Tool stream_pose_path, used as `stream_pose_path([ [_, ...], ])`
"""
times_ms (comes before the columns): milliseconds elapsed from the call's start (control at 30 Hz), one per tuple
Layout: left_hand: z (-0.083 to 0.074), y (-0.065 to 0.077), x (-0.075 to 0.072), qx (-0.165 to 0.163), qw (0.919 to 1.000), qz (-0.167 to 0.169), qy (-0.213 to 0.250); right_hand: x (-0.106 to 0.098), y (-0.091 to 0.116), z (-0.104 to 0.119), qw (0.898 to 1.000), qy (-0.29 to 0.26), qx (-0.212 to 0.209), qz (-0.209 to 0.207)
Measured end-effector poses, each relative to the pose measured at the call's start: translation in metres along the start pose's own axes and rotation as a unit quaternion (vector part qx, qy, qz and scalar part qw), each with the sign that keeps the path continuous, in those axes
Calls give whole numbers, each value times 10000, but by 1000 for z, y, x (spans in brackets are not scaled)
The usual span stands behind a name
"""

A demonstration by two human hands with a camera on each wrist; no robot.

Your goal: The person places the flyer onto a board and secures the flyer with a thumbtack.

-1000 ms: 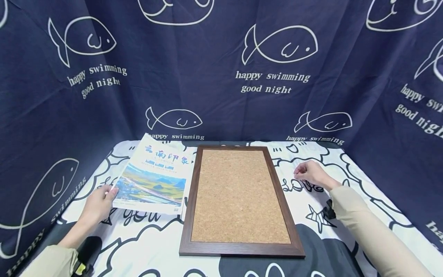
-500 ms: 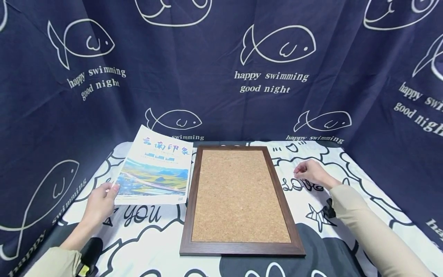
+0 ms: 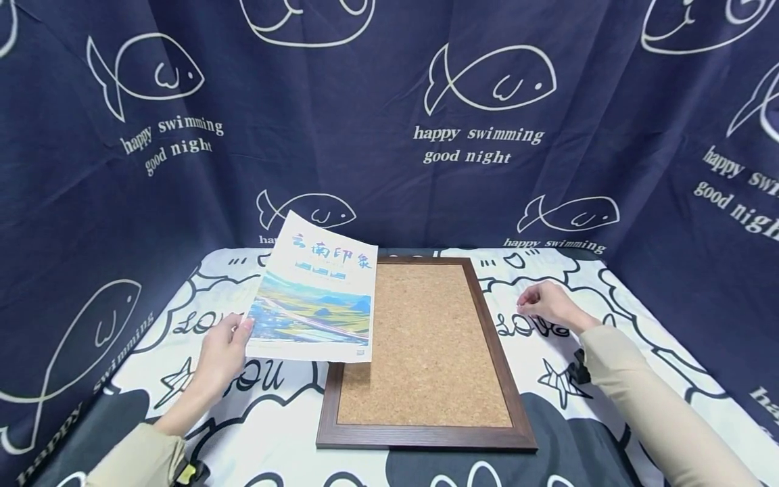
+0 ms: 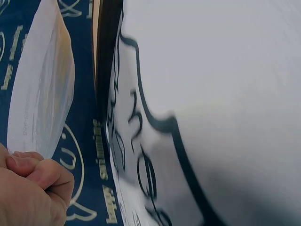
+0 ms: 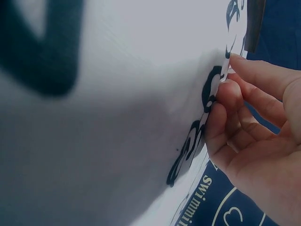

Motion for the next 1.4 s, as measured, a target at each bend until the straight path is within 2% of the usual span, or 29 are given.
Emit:
stream_pose_path([
  [167, -14, 4, 18, 162, 9998, 58, 46, -1, 0, 1, 9999, 1, -101, -15],
  [267, -20, 5, 29, 194, 9995, 214, 150, -1, 0, 0, 10000, -4, -83, 5],
  [567, -41, 11, 62, 576, 9977, 152, 323, -3, 0, -4, 10000, 48, 47, 10],
  [767, -47, 17, 83, 682, 9961, 360, 427, -1, 0, -4, 9999, -5, 94, 43],
  [933, -50, 23, 94, 666, 9959, 421, 445, 1, -1, -2, 10000, -52, -24, 51],
  [1133, -54, 30, 104, 704, 9940, 662, 513, 1, 0, -1, 10000, 5, 10, 40],
  [1400, -60, 36, 116, 714, 9931, 750, 546, 1, -1, -1, 9999, -99, 78, 29],
])
Point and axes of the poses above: each hand's wrist, its own y-axis away from the middle knuckle, its own x-axis out of the palm, z = x × y, the point moved 4 cm from there along -y, towards the middle knuckle, and after that the axes turned 14 degrees about -x, right-handed, at the moved point
